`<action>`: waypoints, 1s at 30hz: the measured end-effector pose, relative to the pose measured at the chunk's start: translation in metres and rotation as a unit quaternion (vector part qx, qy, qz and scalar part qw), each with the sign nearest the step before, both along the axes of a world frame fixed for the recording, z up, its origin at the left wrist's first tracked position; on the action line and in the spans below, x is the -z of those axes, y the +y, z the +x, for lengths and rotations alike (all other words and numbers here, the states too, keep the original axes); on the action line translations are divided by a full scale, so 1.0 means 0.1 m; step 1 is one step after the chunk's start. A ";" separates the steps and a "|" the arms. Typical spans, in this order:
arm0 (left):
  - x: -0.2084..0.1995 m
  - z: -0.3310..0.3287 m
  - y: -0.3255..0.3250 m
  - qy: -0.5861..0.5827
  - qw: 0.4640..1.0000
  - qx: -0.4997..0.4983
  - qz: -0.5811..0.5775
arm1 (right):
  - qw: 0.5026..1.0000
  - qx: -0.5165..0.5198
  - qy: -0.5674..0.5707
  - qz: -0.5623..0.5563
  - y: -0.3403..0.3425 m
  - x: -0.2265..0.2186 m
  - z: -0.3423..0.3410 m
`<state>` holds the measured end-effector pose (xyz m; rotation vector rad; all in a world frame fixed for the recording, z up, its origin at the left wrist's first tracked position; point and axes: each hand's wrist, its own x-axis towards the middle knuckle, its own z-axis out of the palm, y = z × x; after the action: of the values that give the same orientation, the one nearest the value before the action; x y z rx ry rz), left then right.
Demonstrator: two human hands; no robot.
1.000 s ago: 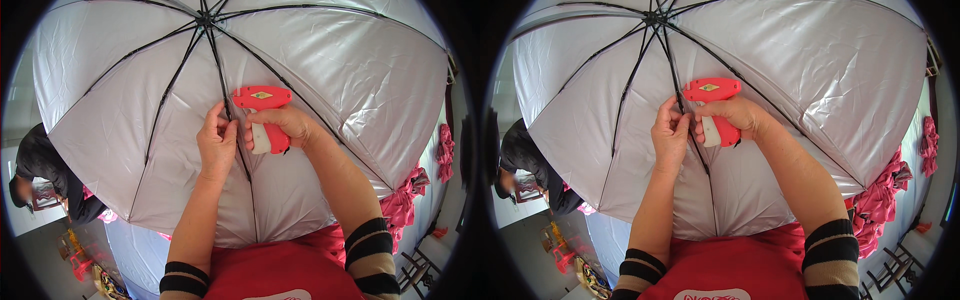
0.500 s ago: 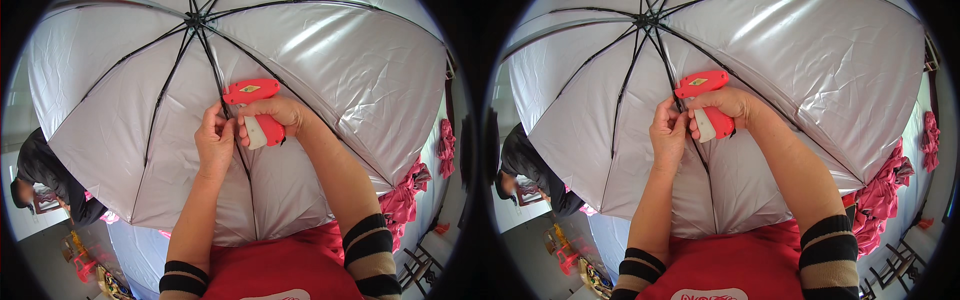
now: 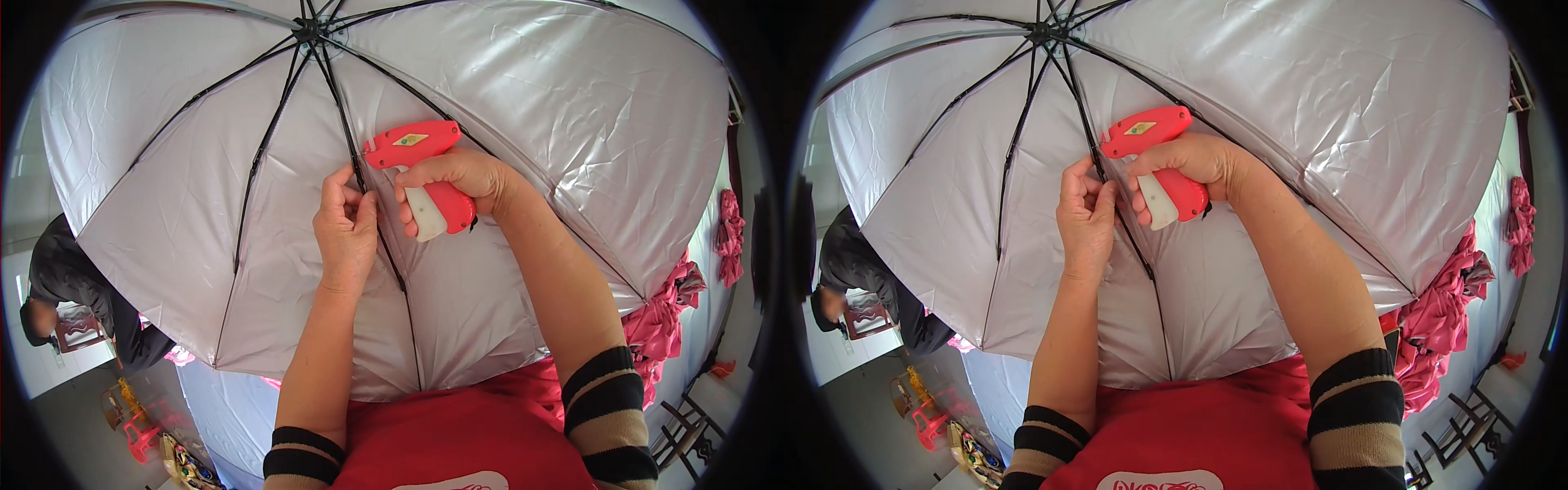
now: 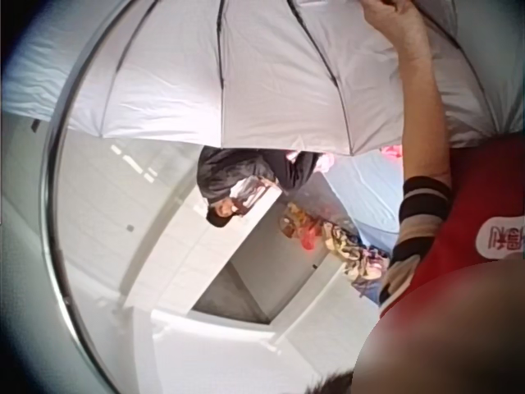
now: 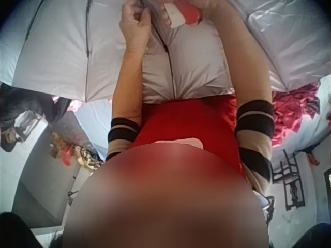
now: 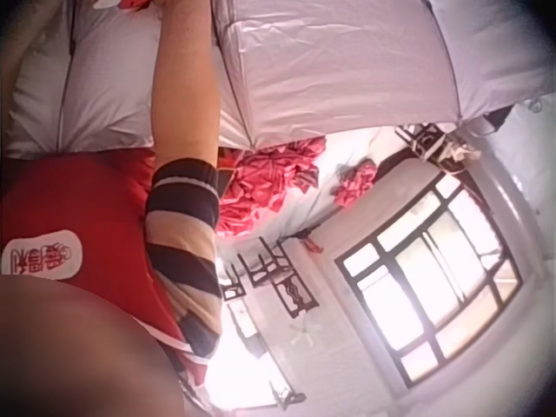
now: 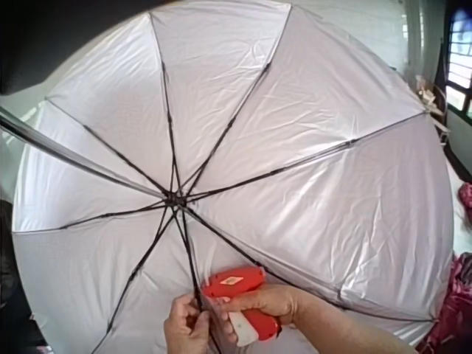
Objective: Assembling umbrella components by attaching the fabric canopy to the metal frame using a glue gun.
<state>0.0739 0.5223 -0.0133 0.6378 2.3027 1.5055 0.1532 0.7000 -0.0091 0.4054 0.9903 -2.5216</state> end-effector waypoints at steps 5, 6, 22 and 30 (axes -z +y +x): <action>0.03 0.00 0.00 0.021 1.000 0.013 -0.008 | 1.000 0.017 -0.023 0.008 -0.08 0.00 -0.04; 0.04 0.00 0.01 0.027 0.999 0.014 -0.010 | 1.000 0.025 -0.016 0.008 -0.11 0.01 -0.06; 0.04 0.69 -0.48 0.142 0.881 0.156 -0.424 | 0.978 0.161 -0.099 -0.091 -0.51 0.00 0.82; 0.15 0.82 -0.80 0.181 0.945 0.061 -0.265 | 0.975 0.156 -0.156 -0.038 -1.53 0.05 1.45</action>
<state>0.1558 0.4424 -0.0279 0.9287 2.7131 0.6948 0.2977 0.5473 -0.0144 0.9652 0.7529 -2.6413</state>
